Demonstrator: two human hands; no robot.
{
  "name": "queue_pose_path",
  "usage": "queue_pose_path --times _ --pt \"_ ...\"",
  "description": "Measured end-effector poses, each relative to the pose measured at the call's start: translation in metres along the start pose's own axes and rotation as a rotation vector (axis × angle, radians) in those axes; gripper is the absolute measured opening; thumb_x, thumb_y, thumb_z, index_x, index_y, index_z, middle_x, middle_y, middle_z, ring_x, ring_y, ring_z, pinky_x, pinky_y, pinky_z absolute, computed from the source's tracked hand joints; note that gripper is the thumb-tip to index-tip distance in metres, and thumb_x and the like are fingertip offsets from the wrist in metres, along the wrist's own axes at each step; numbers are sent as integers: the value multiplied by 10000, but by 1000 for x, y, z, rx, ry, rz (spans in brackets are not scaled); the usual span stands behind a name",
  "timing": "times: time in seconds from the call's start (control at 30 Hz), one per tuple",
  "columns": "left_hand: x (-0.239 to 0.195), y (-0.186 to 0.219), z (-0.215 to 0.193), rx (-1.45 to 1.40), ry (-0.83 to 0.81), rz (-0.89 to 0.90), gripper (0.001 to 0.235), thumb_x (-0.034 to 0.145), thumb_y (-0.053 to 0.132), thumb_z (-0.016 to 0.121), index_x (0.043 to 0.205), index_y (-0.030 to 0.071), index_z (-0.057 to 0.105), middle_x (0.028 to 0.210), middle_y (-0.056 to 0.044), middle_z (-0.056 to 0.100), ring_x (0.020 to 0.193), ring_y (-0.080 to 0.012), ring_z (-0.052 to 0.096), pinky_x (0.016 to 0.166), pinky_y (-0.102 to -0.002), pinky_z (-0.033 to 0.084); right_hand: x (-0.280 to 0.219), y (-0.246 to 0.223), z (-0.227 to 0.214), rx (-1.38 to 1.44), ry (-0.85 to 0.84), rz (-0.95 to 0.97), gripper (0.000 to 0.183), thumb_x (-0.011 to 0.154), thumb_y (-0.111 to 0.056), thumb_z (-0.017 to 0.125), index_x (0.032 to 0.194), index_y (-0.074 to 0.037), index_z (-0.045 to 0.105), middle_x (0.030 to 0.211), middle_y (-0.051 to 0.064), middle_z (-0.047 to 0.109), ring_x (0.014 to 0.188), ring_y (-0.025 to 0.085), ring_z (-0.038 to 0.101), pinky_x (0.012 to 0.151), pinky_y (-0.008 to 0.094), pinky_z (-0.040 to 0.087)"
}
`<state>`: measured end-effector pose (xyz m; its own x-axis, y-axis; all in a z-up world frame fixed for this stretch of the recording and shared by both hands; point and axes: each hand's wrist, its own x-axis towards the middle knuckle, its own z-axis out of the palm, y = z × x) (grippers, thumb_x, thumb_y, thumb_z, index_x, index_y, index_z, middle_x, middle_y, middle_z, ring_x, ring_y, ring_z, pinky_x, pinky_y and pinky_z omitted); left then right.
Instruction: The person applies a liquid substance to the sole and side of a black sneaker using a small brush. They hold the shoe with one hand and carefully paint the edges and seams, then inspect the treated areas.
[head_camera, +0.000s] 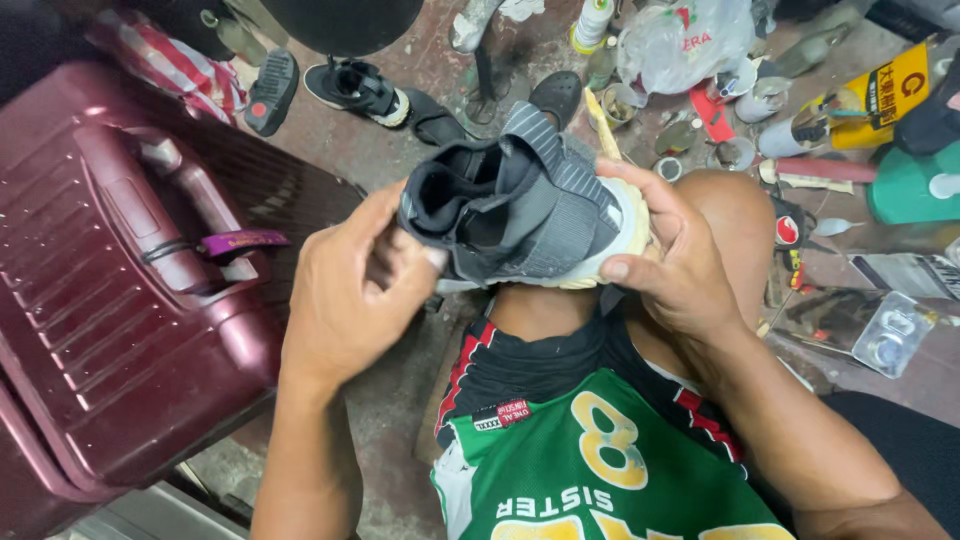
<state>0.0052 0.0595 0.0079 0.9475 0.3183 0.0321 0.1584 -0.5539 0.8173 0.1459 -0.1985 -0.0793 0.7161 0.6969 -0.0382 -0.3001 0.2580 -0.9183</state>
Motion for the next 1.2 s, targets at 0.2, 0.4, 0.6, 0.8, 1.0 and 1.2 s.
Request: queue_pose_path --times 0.2,0.4,0.6,0.8,1.0,1.2 --pt "-6 13 12 115 273 211 414 788 123 884 1129 -10 690 1037 -151 640 790 -210 598 638 -295 486 -8 0 0 122 -30 50 980 798 -216 896 1576 63 370 1494 150 559 1409 238 547 1220 375 415" --pt "-14 5 23 26 258 274 308 941 108 829 1194 16 680 1170 -114 724 949 -190 720 797 -266 570 -14 -11 4 154 -81 55 1006 841 -231 820 1636 66 280 1543 166 506 1464 252 496 1261 370 366" --pt "-17 -8 37 35 286 341 358 923 144 840 1203 5 666 1160 -146 720 1030 -252 734 895 -298 578 -21 -21 1 165 -93 84 998 866 -165 766 1676 41 220 1555 198 472 1466 274 478 1234 395 363" --pt "-26 -14 51 -8 321 332 346 915 156 850 1177 11 677 1142 -146 726 1011 -263 737 906 -307 584 -20 -23 -1 -40 -69 55 966 851 -103 717 1666 29 216 1693 186 379 1561 252 395 1308 375 286" --pt "-30 -24 61 6 299 351 435 839 188 862 1184 14 661 1210 -154 714 1042 -276 708 934 -330 573 -21 -15 -3 -95 -48 59 994 808 -51 711 1666 21 213 1698 170 365 1561 239 393 1311 360 273" --pt "-37 -36 71 1 319 338 421 872 233 831 1188 11 662 1203 -169 711 1038 -270 708 940 -332 574 -19 -14 -2 -72 -72 49 948 843 7 711 1645 4 207 1667 156 365 1534 224 388 1292 360 290"
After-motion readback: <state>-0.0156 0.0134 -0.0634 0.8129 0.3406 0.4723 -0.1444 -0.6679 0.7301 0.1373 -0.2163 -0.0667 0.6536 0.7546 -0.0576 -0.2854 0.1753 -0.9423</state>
